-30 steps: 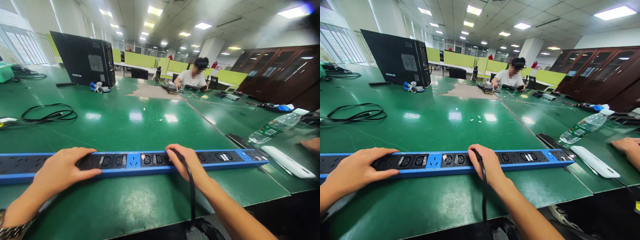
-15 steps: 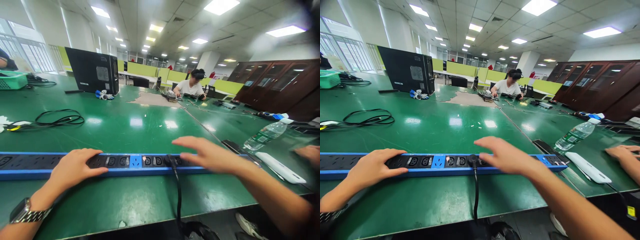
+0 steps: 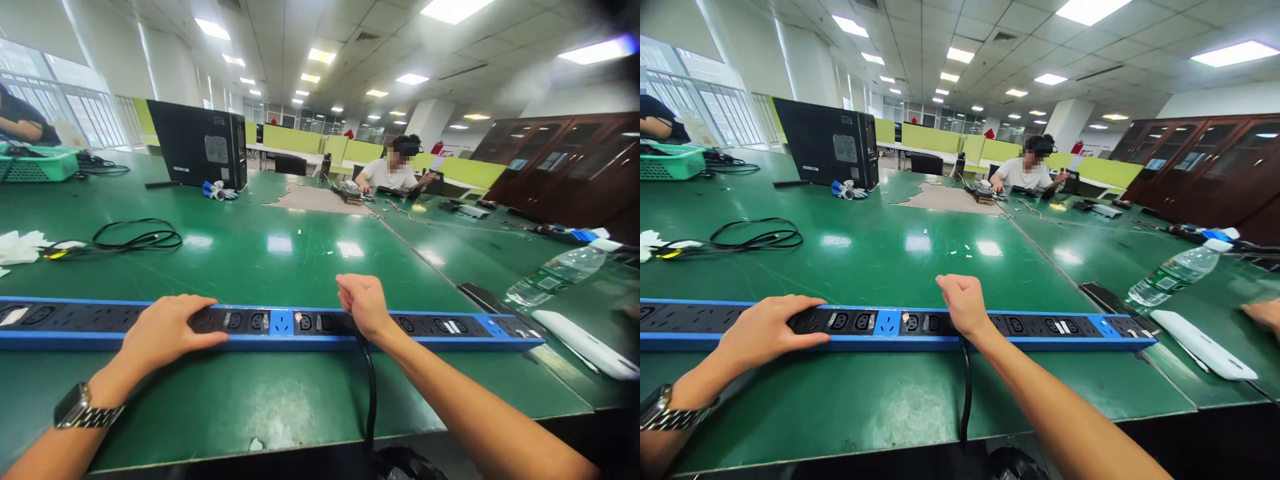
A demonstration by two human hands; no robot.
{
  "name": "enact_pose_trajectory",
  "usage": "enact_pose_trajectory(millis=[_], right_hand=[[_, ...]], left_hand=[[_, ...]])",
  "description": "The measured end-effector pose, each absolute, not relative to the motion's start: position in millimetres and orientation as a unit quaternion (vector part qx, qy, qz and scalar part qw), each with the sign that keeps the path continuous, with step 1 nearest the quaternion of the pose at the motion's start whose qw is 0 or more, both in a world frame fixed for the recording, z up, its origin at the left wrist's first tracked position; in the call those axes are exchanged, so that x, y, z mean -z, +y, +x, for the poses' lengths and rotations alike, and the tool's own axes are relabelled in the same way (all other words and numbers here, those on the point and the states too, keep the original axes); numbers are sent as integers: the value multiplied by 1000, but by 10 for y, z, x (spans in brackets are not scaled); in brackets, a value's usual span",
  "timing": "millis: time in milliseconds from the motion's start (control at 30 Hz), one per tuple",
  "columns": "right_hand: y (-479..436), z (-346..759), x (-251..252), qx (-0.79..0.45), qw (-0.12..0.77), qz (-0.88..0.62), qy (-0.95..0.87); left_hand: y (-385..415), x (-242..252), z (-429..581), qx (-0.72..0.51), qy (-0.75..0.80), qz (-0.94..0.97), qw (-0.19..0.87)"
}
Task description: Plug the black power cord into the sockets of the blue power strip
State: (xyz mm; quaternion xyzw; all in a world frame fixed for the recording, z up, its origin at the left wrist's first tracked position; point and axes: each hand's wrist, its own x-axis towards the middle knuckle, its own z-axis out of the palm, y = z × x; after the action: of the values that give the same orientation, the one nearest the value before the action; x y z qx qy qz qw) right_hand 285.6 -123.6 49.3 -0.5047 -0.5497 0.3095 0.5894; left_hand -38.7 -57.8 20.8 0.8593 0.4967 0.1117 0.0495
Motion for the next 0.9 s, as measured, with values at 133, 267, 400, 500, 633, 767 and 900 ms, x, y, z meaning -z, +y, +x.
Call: enact_pose_trajectory(millis=[133, 267, 400, 500, 633, 767, 900], right_hand=[[-1324, 3003, -698, -221, 589, -540, -559], [-1555, 3409, -708, -112, 456, -596, -652], [-1805, 3715, -477, -114, 294, -590, -743], [-1833, 3663, -324, -56, 221, -591, -774], [-1706, 3463, -177, 71, 210, -584, -781], [-1652, 3371, -46, 145, 266, -573, -761], [-1679, 3332, 32, 170, 301, -580, -738]], left_hand=[[-583, -210, -386, -111, 502, 856, 55], [-578, -196, -388, -114, 498, 858, 57], [-572, -192, -387, -118, 499, 856, 63], [-571, -194, -391, -119, 500, 855, 65], [-572, -194, -399, -122, 501, 854, 62], [-577, -184, -400, -130, 500, 854, 58], [-579, -175, -399, -136, 503, 852, 55]])
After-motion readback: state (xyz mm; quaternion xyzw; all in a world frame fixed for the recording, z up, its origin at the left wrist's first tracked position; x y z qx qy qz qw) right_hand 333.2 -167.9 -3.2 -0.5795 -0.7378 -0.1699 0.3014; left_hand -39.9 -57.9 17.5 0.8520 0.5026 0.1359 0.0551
